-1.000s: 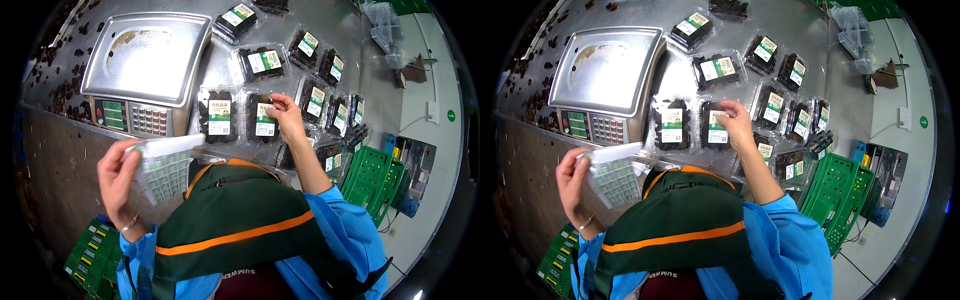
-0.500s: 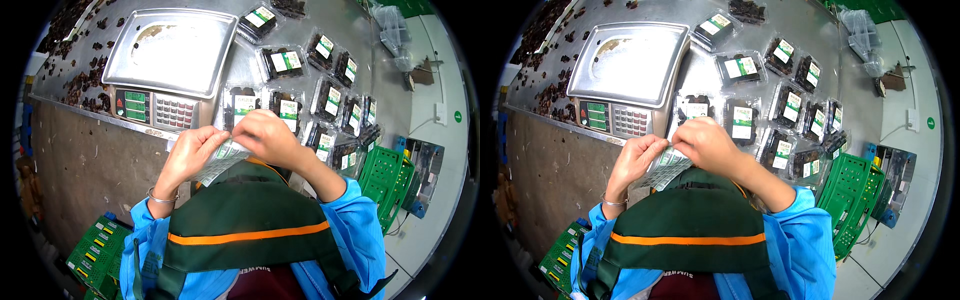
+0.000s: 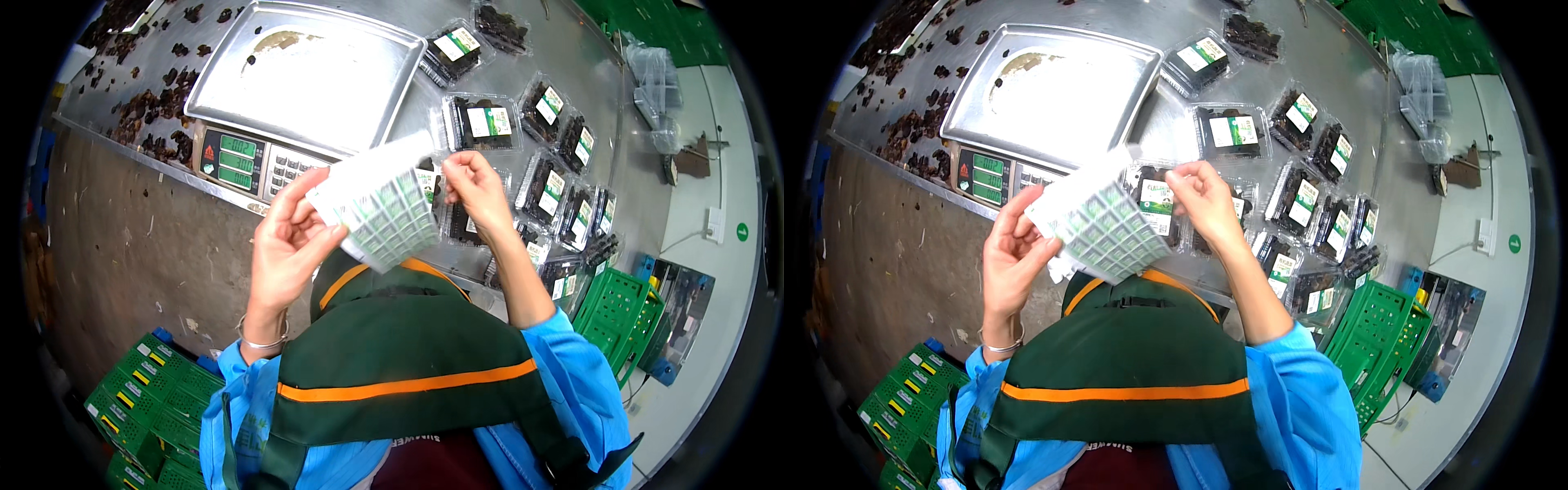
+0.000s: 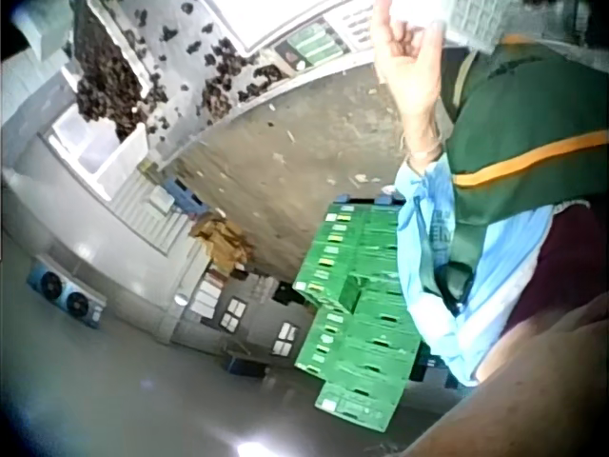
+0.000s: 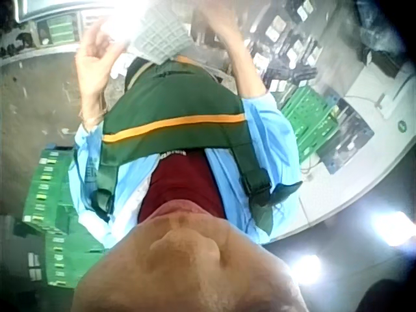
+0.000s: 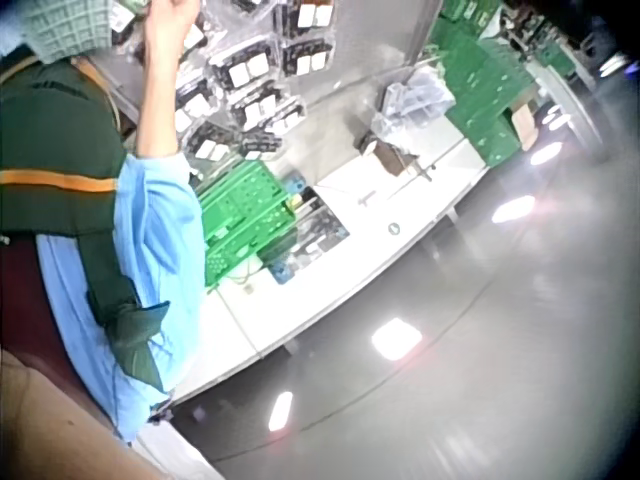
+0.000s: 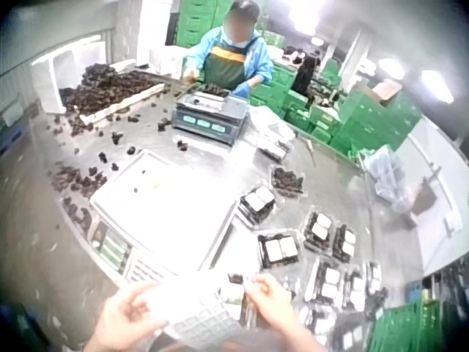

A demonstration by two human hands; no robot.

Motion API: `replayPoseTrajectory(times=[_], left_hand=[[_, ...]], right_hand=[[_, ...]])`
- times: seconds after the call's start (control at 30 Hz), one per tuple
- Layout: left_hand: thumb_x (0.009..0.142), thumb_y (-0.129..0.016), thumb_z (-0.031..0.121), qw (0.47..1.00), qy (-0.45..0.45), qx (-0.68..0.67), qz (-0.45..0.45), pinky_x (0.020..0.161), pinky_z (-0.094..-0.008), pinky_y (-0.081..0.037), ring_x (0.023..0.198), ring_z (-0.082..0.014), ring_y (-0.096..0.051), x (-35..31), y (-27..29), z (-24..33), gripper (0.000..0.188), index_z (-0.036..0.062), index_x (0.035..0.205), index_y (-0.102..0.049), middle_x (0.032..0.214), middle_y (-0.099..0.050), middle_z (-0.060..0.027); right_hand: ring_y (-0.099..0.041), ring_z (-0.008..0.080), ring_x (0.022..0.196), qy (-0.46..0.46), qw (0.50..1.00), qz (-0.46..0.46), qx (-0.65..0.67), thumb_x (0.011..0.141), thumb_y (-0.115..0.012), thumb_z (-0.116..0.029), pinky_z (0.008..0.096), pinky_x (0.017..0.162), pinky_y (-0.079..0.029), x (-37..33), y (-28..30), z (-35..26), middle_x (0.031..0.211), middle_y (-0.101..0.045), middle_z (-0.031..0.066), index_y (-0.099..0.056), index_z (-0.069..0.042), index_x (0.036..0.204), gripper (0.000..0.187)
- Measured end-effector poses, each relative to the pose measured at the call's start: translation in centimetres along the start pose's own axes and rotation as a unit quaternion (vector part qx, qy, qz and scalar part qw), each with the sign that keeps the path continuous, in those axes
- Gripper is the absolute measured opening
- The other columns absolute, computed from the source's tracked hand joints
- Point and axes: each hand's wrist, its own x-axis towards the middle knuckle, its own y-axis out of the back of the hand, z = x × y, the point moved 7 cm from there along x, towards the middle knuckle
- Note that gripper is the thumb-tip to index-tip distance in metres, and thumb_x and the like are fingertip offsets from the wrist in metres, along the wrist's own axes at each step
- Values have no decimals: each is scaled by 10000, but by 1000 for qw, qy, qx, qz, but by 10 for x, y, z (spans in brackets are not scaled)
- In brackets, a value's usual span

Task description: The person places small plastic containers of dark berries into a green plastic crate. They then pick up a roll of labels, peel off individual stickers, and apply them to the containers on a metal table. The person continues to pack the labeled containers into the crate and eventually moves the crate to a different location.

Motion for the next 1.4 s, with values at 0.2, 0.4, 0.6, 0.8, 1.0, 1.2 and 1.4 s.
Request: replayPoseTrajectory(times=[0.2, 0.4, 0.6, 0.8, 1.0, 1.2, 1.4], left_hand=[[854, -537, 0, 994, -44, 58, -80, 674, -212, -473, 820, -103, -572, 13, -31, 0, 314, -25, 1165, -511, 1049, -588, -109], [822, -581, -21, 988, -92, 60, -107, 769, -213, -461, 914, -103, -554, 20, -51, 12, 251, -22, 1072, -554, 1048, -576, -91], [805, -607, -23, 998, -28, 2, -62, 754, -201, -470, 894, -102, -574, 19, -59, 0, 247, -29, 1047, -556, 992, -605, -81], [849, -597, 72, 996, -38, 79, -22, 609, -169, -410, 717, -40, -528, 20, -56, -11, 142, -29, 949, -602, 814, -621, -20], [853, -606, 119, 991, -16, 126, -29, 541, -170, -372, 633, -19, -476, 23, -64, -19, 145, -24, 870, -620, 710, -599, 21], [832, -638, 161, 962, -1, 272, -37, 466, -195, -299, 571, -8, -379, 42, -72, -2, 190, -22, 785, -615, 608, -482, 67], [845, -602, 129, 964, 79, 251, 36, 456, -174, -274, 549, 3, -387, 63, -16, -26, 173, -25, 765, -606, 600, -496, 68]], right_hand=[[-554, 101, 874, 203, 978, -45, -14, 793, -609, -14, 279, 849, -412, -59, -32, -89, 900, -619, 53, -423, -29, 1272, 514], [-555, 99, 810, 268, 963, 3, 11, 784, -624, -8, 255, 764, -450, -59, -13, -114, 881, -582, 41, -457, -50, 1267, 513], [-571, 77, 815, 215, 976, -42, -9, 784, -636, -6, 229, 712, -474, -68, -8, -108, 849, -611, 37, -513, -40, 1197, 432], [-592, 82, 653, 205, 979, 10, -2, 823, -627, -89, 225, 602, -479, -69, 8, -98, 735, -636, 67, -612, 18, 854, 112], [-510, 123, 617, 227, 960, 24, -160, 825, -608, -151, 269, 570, -418, -61, 29, -117, 651, -552, 49, -605, -5, 937, 184], [-566, 231, 715, 369, 840, -186, -352, 722, -668, -93, 330, 665, -438, -31, 3, -149, 734, -602, 68, -640, -43, 767, 72], [-573, 117, 840, 200, 974, 76, -79, 766, -668, -164, 275, 771, -445, 56, 57, -127, 871, -639, 56, -639, -19, 893, 195]])
